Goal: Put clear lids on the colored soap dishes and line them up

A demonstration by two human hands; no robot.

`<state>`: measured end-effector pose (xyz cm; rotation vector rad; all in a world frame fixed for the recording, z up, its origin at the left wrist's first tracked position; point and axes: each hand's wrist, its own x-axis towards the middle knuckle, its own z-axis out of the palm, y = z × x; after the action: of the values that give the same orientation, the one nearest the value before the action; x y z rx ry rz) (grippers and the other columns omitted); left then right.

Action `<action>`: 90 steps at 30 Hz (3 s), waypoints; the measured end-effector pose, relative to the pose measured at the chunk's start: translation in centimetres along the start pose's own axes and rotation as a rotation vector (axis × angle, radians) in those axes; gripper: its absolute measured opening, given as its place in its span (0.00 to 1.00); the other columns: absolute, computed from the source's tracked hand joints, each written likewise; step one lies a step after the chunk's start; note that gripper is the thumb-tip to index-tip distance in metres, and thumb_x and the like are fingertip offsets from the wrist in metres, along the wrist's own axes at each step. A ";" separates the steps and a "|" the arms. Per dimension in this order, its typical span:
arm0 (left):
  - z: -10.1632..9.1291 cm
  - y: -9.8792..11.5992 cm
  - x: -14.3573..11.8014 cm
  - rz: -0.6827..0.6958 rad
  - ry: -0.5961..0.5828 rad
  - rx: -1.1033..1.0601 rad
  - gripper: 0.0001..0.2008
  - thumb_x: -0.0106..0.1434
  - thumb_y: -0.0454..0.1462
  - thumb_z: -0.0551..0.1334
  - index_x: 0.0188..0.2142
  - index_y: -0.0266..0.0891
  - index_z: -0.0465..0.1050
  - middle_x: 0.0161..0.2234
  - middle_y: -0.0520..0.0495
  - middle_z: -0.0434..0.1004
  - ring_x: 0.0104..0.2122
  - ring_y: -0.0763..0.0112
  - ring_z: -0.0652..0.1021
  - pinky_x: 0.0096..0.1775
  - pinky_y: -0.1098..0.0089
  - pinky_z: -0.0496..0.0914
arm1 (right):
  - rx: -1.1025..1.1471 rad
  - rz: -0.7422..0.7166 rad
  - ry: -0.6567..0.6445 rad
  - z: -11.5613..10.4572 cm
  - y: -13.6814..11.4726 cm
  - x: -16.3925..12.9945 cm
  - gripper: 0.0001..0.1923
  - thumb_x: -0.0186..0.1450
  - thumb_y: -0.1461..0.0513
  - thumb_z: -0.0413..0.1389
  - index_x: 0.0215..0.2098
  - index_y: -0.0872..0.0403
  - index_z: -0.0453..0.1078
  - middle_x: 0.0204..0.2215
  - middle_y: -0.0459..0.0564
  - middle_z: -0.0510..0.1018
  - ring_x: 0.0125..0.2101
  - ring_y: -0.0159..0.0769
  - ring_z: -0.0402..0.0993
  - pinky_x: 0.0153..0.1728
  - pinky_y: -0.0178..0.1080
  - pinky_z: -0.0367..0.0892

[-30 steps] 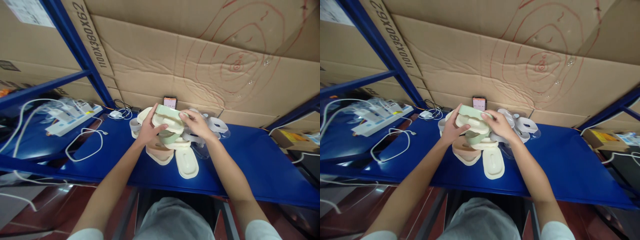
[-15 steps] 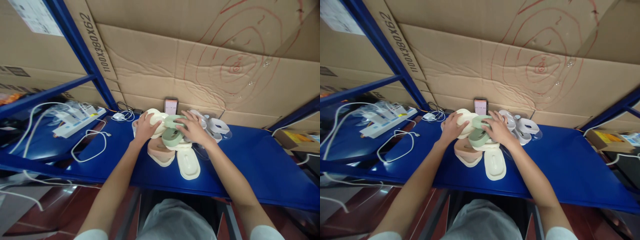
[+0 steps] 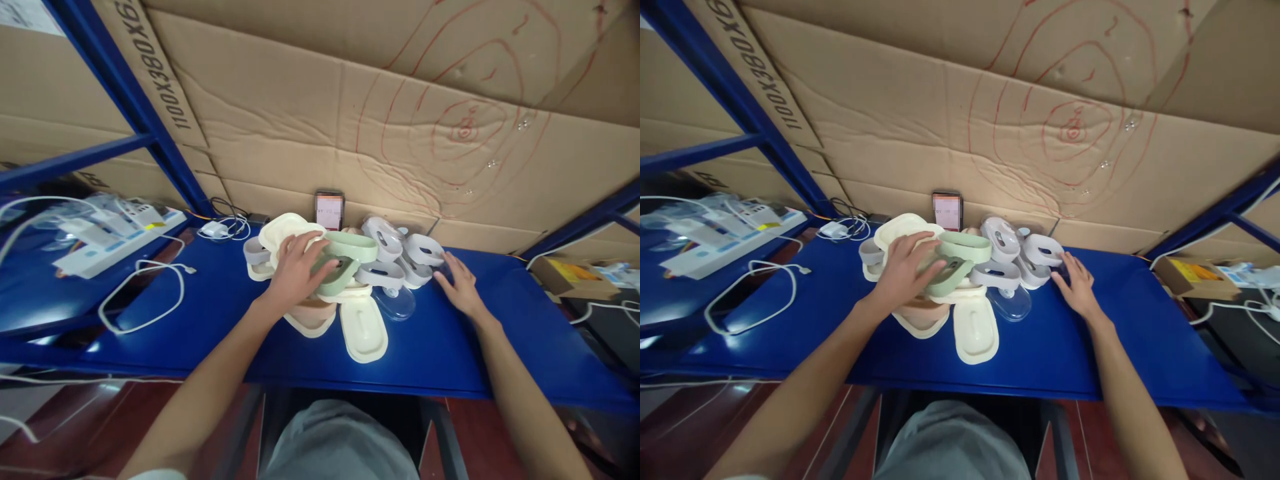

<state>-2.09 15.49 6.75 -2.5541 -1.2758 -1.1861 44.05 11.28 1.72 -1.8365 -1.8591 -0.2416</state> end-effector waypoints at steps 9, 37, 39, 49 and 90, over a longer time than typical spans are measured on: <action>-1.5 4.0 -4.1 0.104 -0.128 0.072 0.29 0.78 0.48 0.58 0.72 0.41 0.61 0.73 0.32 0.61 0.73 0.47 0.64 0.72 0.41 0.53 | -0.055 -0.073 0.180 -2.5 -1.6 -1.9 0.22 0.77 0.45 0.49 0.45 0.52 0.76 0.54 0.59 0.81 0.57 0.51 0.76 0.58 0.53 0.61; -1.4 11.1 -16.3 0.176 -0.270 -0.098 0.11 0.76 0.37 0.62 0.55 0.45 0.78 0.54 0.45 0.83 0.57 0.57 0.78 0.65 0.50 0.69 | 0.334 -0.237 -0.247 -3.3 -13.7 -13.7 0.26 0.79 0.56 0.51 0.74 0.41 0.60 0.73 0.51 0.66 0.75 0.48 0.57 0.72 0.63 0.56; -1.5 11.0 -16.7 0.133 -0.231 -0.124 0.09 0.75 0.35 0.62 0.52 0.44 0.78 0.50 0.45 0.83 0.54 0.58 0.79 0.61 0.51 0.72 | 0.209 -0.179 -0.177 -2.5 -13.0 -12.8 0.28 0.79 0.53 0.51 0.76 0.42 0.57 0.72 0.54 0.67 0.74 0.53 0.58 0.72 0.66 0.54; -1.7 10.1 -16.1 0.112 -0.216 -0.185 0.07 0.73 0.32 0.64 0.49 0.42 0.77 0.45 0.44 0.80 0.48 0.60 0.77 0.53 0.57 0.74 | 0.126 -0.080 -0.054 -2.2 -11.2 -14.3 0.25 0.75 0.47 0.57 0.67 0.46 0.71 0.54 0.60 0.72 0.61 0.57 0.73 0.59 0.61 0.73; -0.1 9.6 -16.3 0.034 -0.258 -0.249 0.35 0.71 0.39 0.70 0.73 0.52 0.61 0.71 0.37 0.64 0.71 0.50 0.69 0.64 0.50 0.75 | 0.337 -0.432 -0.114 -1.8 -20.6 -18.3 0.31 0.75 0.62 0.59 0.73 0.39 0.63 0.68 0.54 0.71 0.72 0.54 0.62 0.67 0.64 0.67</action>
<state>-1.43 -1.67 -1.21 -2.9791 -1.1885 -1.0996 23.58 -7.10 -0.70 -1.2382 -2.2064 0.0323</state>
